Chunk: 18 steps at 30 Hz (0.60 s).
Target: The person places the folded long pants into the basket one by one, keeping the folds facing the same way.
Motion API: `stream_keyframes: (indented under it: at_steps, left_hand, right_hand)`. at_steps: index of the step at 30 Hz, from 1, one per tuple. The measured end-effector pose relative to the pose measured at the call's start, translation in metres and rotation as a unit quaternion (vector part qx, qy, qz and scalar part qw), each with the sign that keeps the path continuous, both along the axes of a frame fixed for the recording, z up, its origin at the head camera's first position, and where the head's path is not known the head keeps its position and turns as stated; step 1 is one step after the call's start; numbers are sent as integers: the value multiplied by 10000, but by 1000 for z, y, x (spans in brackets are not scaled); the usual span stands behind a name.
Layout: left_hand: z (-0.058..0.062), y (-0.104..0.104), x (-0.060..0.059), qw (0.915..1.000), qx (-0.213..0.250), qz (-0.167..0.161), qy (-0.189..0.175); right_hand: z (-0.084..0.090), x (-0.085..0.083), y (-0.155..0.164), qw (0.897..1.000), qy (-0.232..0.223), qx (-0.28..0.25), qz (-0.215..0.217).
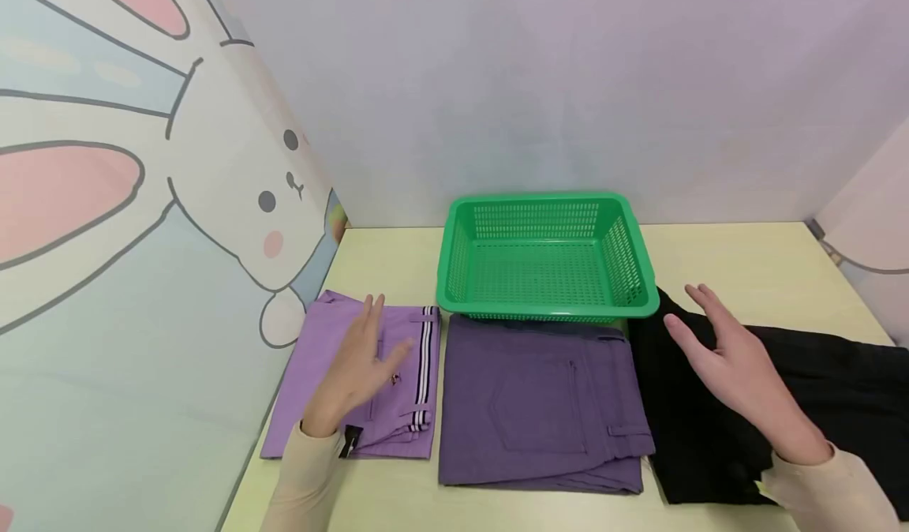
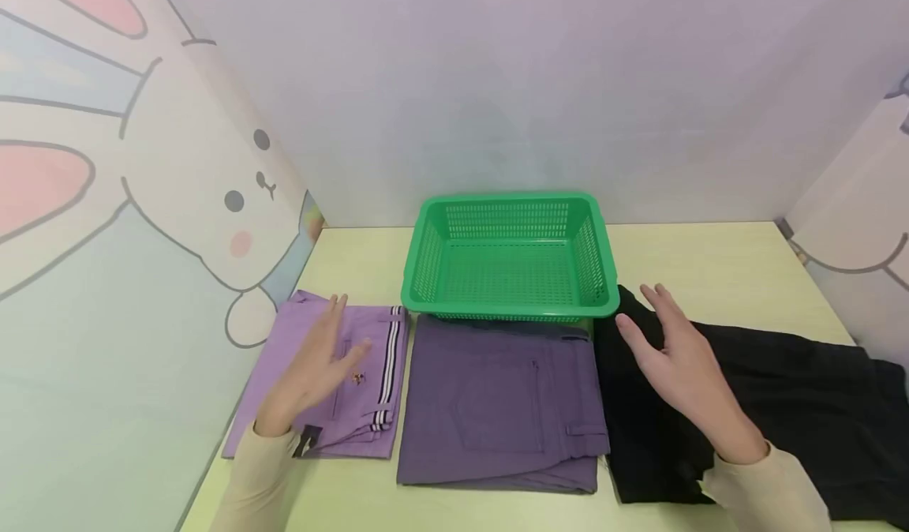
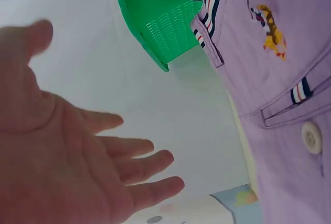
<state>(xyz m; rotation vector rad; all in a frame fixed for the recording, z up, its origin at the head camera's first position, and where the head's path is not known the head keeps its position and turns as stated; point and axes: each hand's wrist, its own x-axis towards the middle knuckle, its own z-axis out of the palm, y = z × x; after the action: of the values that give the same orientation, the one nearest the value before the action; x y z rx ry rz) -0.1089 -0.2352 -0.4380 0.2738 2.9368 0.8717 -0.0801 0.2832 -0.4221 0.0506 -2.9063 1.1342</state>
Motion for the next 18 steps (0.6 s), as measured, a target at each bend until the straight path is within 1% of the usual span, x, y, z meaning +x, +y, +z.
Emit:
stream_keyframes:
  at_steps: [2,4,6,9,11,13,16,18]
  left_hand:
    - [-2,-3,0,9993,336,172,-76]
    - [-3,-5,0,9976,599,326,-123]
    - [-6,-7,1,9963,736,422,-158]
    - [-8,-12,2,9947,858,519,-243]
    - [-10,-15,3,9934,931,577,-338]
    - [-11,-18,6,9917,1038,631,-433]
    - [-13,-24,9,9887,1162,752,-582]
    - [-17,-28,10,9873,1199,804,-667]
  right_hand:
    - [2,1,-9,9997,24,-222,-77]
    - [3,3,-19,9989,158,-402,-171]
    - [3,5,-32,9970,509,-504,-303]
    - [0,9,-55,9885,1299,-692,-340]
    - [-4,11,-70,9797,1820,-820,-195]
    - [-7,14,-84,9728,2077,-1019,85]
    - [-13,16,-104,9640,2245,-1289,602]
    - [-16,16,-117,9607,2232,-1394,889]
